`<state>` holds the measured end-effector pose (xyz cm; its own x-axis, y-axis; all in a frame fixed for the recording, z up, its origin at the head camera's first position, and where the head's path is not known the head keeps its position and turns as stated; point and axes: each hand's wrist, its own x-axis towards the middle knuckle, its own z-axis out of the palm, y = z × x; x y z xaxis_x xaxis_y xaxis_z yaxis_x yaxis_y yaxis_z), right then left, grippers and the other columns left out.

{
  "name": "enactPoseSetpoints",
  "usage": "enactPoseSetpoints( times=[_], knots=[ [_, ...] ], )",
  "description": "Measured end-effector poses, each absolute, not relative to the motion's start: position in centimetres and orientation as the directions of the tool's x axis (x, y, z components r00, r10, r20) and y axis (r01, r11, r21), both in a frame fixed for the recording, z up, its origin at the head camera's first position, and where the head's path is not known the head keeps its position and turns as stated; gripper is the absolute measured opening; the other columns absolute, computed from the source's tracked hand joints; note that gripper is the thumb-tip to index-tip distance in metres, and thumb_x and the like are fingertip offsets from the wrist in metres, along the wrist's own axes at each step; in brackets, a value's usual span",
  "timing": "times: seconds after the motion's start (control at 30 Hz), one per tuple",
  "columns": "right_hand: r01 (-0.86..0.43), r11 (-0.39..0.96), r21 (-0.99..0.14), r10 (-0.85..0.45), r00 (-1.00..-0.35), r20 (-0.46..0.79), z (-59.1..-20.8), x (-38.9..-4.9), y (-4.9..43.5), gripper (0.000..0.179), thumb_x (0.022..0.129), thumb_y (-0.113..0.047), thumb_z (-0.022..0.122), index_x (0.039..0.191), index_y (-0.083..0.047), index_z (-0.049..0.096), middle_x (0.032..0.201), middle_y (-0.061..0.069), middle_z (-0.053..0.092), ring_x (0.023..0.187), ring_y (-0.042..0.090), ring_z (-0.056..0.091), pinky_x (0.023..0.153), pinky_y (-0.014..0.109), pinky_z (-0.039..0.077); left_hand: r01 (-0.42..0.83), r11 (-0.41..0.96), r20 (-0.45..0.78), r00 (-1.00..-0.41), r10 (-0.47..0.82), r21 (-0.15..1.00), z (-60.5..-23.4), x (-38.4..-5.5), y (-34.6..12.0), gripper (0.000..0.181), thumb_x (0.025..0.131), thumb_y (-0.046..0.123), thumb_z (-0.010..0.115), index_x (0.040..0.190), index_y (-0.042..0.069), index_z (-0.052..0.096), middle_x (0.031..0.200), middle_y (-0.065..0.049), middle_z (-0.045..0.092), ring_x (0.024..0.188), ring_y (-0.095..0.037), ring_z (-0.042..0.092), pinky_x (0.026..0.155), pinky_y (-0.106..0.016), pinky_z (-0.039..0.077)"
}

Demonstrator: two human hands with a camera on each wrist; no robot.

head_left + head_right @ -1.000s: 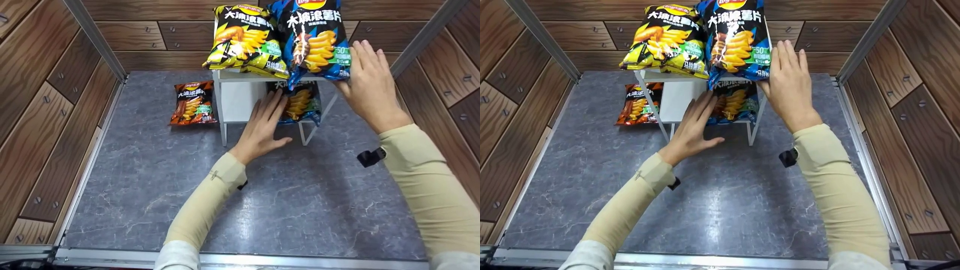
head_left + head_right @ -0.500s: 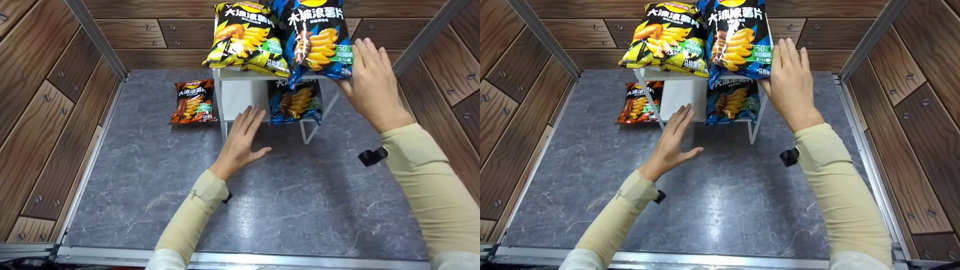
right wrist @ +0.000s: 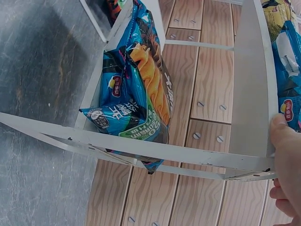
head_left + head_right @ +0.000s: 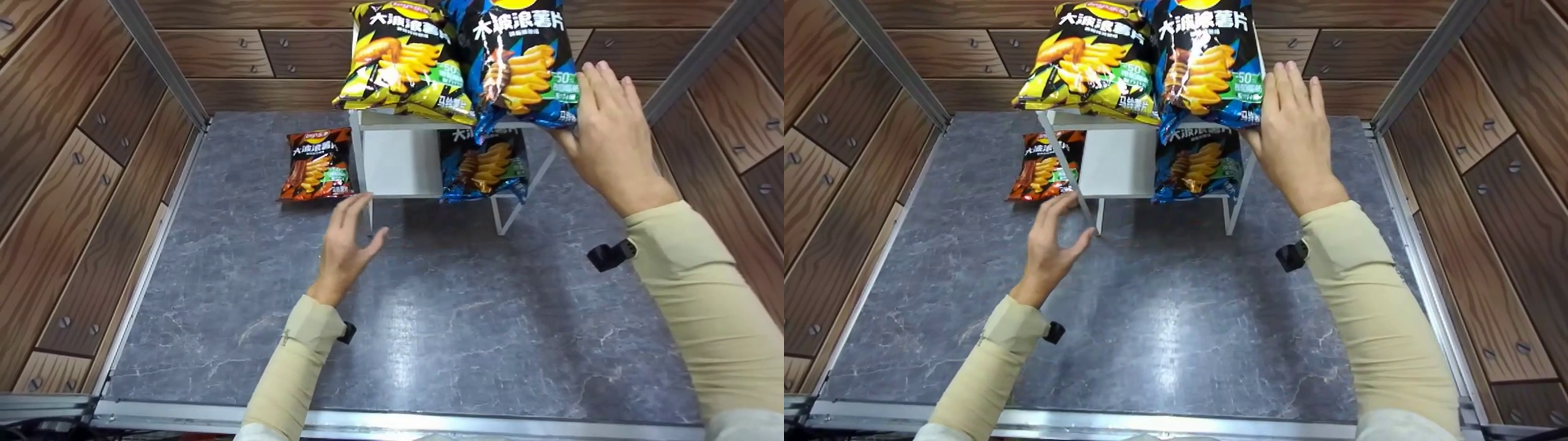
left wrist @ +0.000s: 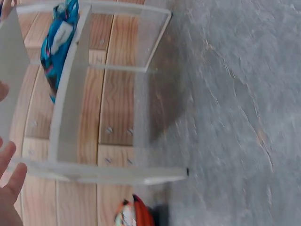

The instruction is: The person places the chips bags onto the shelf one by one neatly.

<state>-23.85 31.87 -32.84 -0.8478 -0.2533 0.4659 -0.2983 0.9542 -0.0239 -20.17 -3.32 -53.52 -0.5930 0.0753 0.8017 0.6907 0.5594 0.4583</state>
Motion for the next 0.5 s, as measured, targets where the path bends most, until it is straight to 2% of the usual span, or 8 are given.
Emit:
enactPoseSetpoints(
  times=[0.1,0.23,0.37,0.5],
  knots=[
    [-0.304,0.952,-0.025,-0.256,-0.842,0.474,-32.9,-23.8,31.9,0.074,0.096,-0.034,0.064,0.15,0.007,0.034,0.158,0.024,0.033,0.151,0.035,0.024,0.126,0.052,0.014,0.64,0.578,0.785,-0.62,-0.001,0.506,-54.2,-20.7,-4.3,0.051,0.085,0.011,0.075,0.131,-0.001,0.056,0.127,-0.017,0.06,0.119,-0.029,0.058,0.11,-0.032,0.046],
    [-0.305,0.952,-0.028,-0.255,-0.84,0.479,-33.0,-23.8,31.9,0.074,0.096,-0.035,0.064,0.15,0.007,0.034,0.157,0.024,0.034,0.151,0.035,0.024,0.126,0.052,0.014,0.523,0.647,0.728,-0.682,-0.073,0.555,-55.1,-21.8,-5.4,0.043,0.09,0.008,0.067,0.131,0.001,0.056,0.129,-0.016,0.059,0.122,-0.029,0.055,0.112,-0.036,0.043],
    [-0.303,0.953,-0.03,-0.253,-0.841,0.478,-33.0,-23.8,31.9,0.074,0.096,-0.036,0.063,0.15,0.007,0.034,0.158,0.024,0.033,0.151,0.036,0.024,0.126,0.051,0.013,0.399,0.731,0.664,-0.742,-0.097,0.553,-55.9,-23.1,-6.1,0.045,0.089,0.006,0.065,0.133,0.003,0.056,0.132,-0.016,0.056,0.124,-0.032,0.051,0.109,-0.043,0.041],
    [-0.299,0.954,-0.032,-0.249,-0.845,0.474,-32.9,-23.8,31.9,0.075,0.096,-0.035,0.063,0.15,0.007,0.033,0.158,0.024,0.032,0.152,0.035,0.023,0.126,0.051,0.013,0.328,0.789,0.623,-0.778,-0.087,0.52,-56.2,-24.7,-6.5,0.05,0.087,0.007,0.066,0.135,0.003,0.053,0.135,-0.019,0.052,0.125,-0.038,0.048,0.108,-0.049,0.04]
  ],
)
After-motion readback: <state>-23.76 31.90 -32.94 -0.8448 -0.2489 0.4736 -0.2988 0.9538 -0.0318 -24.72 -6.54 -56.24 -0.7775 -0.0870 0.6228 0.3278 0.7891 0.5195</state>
